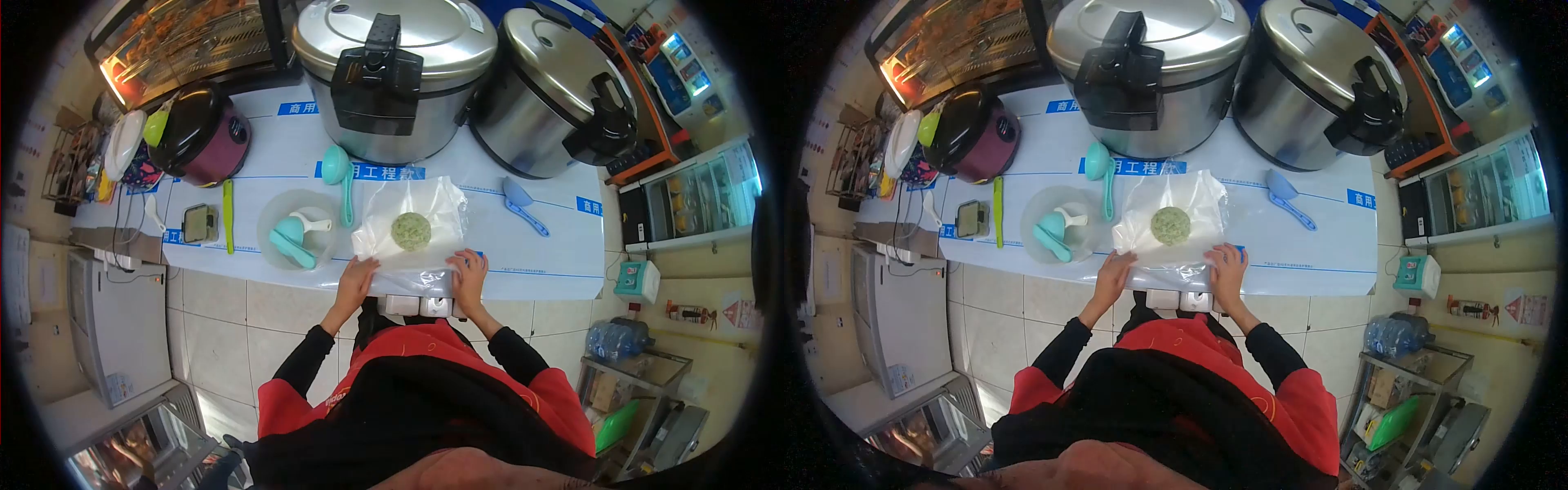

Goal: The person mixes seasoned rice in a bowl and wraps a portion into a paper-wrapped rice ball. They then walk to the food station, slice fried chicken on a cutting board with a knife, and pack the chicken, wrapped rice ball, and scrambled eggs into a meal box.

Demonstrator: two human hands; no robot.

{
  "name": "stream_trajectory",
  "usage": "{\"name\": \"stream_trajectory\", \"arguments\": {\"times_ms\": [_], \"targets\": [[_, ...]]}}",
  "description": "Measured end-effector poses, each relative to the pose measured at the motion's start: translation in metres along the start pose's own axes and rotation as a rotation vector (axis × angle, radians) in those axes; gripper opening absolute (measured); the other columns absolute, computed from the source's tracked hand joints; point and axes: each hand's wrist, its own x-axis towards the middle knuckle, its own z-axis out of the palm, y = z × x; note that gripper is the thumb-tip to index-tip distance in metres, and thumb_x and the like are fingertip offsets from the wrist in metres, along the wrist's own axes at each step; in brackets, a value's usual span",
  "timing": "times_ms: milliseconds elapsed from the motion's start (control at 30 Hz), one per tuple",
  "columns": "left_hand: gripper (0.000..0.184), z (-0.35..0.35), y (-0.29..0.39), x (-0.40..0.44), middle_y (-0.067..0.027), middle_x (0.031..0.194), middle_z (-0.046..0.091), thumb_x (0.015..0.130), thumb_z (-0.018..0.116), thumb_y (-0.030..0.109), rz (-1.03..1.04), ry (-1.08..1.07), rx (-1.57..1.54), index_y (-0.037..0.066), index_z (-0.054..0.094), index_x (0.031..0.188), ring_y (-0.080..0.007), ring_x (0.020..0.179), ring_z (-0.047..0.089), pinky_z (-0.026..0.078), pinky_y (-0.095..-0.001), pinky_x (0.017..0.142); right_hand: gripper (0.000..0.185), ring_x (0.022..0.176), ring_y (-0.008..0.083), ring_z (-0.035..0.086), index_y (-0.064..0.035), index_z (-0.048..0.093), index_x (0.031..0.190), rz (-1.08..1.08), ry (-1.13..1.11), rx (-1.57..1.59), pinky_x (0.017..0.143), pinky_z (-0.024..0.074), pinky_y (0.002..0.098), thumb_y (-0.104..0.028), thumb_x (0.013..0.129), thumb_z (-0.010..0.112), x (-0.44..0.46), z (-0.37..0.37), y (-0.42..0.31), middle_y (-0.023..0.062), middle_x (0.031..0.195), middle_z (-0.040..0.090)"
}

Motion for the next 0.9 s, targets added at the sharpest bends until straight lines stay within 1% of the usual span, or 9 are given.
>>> {"name": "stream_trajectory", "arguments": {"times_ms": [100, 167, 200, 333, 433, 533, 600, 800, 900], "targets": [[0.018, 0.011, 0.001, 0.032, -0.0144, 0.091, 0.063, 0.083, 0.051, 0.004, -0.176, 0.283, -0.214, 0.001, 0.059, 0.1, -0.0297, 0.093, 0.06, 0.042, -0.0409, 0.089, 0.029, 0.102, 0.0303, 0.05, -0.0093, 0.056, 0.1, -0.012, 0.186, 0.106, 0.094, 0.031, 0.0459, -0.001, 0.073, 0.052, 0.022, 0.014, 0.008, 0.0111, 0.099, 0.055], [0.013, 0.02, 0.004, 0.061, -0.0191, 0.082, 0.062, 0.086, 0.048, 0.004, -0.587, 0.41, -0.365, -0.003, 0.057, 0.09, -0.0305, 0.082, 0.062, 0.049, -0.035, 0.073, 0.023, 0.089, 0.0322, 0.057, -0.0084, 0.053, 0.102, 0.356, 0.126, 0.369, 0.08, 0.0428, 0.0423, -0.004, 0.081, 0.047, 0.036, 0.036, 0.015, 0.0145, 0.095, 0.057], [0.01, 0.024, 0.006, 0.073, -0.0185, 0.073, 0.059, 0.086, 0.049, 0.006, -0.485, 0.501, -0.323, -0.002, 0.055, 0.089, -0.0286, 0.07, 0.061, 0.047, -0.034, 0.06, 0.023, 0.089, 0.0322, 0.057, -0.0084, 0.053, 0.102, 0.355, 0.132, 0.371, 0.08, 0.0428, 0.0423, -0.004, 0.081, 0.047, 0.046, 0.04, 0.017, 0.0145, 0.095, 0.057], [0.013, 0.035, -0.013, 0.089, -0.0159, 0.069, 0.057, 0.085, 0.051, 0.01, -0.56, 0.054, 0.425, 0.002, 0.053, 0.096, -0.0282, 0.061, 0.059, 0.046, -0.0342, 0.055, 0.022, 0.082, 0.031, 0.059, -0.0091, 0.048, 0.107, 0.391, -0.185, -0.038, 0.069, 0.0459, 0.0424, -0.01, 0.084, 0.045, 0.068, 0.032, 0.016, 0.0155, 0.096, 0.057], [0.026, 0.036, -0.007, 0.091, -0.0147, 0.082, 0.058, 0.083, 0.053, 0.015, -0.66, 0.075, 0.363, 0.005, 0.05, 0.107, -0.028, 0.075, 0.059, 0.046, -0.0384, 0.067, 0.027, 0.088, 0.0297, 0.057, -0.0104, 0.048, 0.107, 0.257, -0.173, -0.097, 0.071, 0.0447, 0.0417, -0.011, 0.081, 0.051, 0.076, 0.025, 0.019, 0.0126, 0.102, 0.056], [0.036, 0.028, 0.009, 0.085, -0.0143, 0.107, 0.055, 0.081, 0.054, 0.021, -0.201, 0.315, 0.395, 0.006, 0.047, 0.113, -0.0295, 0.102, 0.052, 0.039, -0.0444, 0.088, 0.033, 0.095, 0.0288, 0.054, -0.0112, 0.048, 0.108, -0.043, 0.028, -0.082, 0.077, 0.0414, 0.041, -0.012, 0.076, 0.057, 0.111, 0.029, 0.019, 0.0095, 0.107, 0.053], [0.042, 0.041, 0.015, 0.077, -0.0135, 0.13, 0.04, 0.08, 0.054, 0.019, 0.159, -0.138, 0.322, 0.007, 0.044, 0.119, -0.0303, 0.124, 0.033, 0.025, -0.0478, 0.101, 0.038, 0.099, 0.0274, 0.053, -0.0118, 0.048, 0.109, -0.208, 0.093, -0.061, 0.082, 0.039, 0.0411, -0.013, 0.073, 0.06, 0.142, 0.038, 0.018, 0.0079, 0.111, 0.051], [0.054, 0.043, 0.032, 0.081, -0.0102, 0.141, 0.027, 0.083, 0.053, 0.024, 0.198, -0.21, 0.378, 0.009, 0.035, 0.132, -0.0287, 0.131, 0.022, 0.019, -0.0472, 0.105, 0.026, 0.09, 0.0233, 0.057, -0.011, 0.058, 0.094, -0.163, -0.393, -0.197, 0.077, 0.0383, 0.0381, -0.019, 0.071, 0.063, 0.191, 0.033, 0.015, 0.0062, 0.089, 0.06], [0.054, 0.04, 0.033, 0.084, -0.0103, 0.141, 0.027, 0.083, 0.052, 0.025, 0.202, -0.22, 0.348, 0.008, 0.035, 0.131, -0.0284, 0.132, 0.021, 0.019, -0.0472, 0.105, 0.017, 0.081, 0.0233, 0.057, -0.0109, 0.058, 0.087, -0.398, -0.317, -0.154, 0.074, 0.0394, 0.0359, -0.017, 0.071, 0.06, 0.165, 0.024, 0.012, 0.0056, 0.079, 0.059]]}}
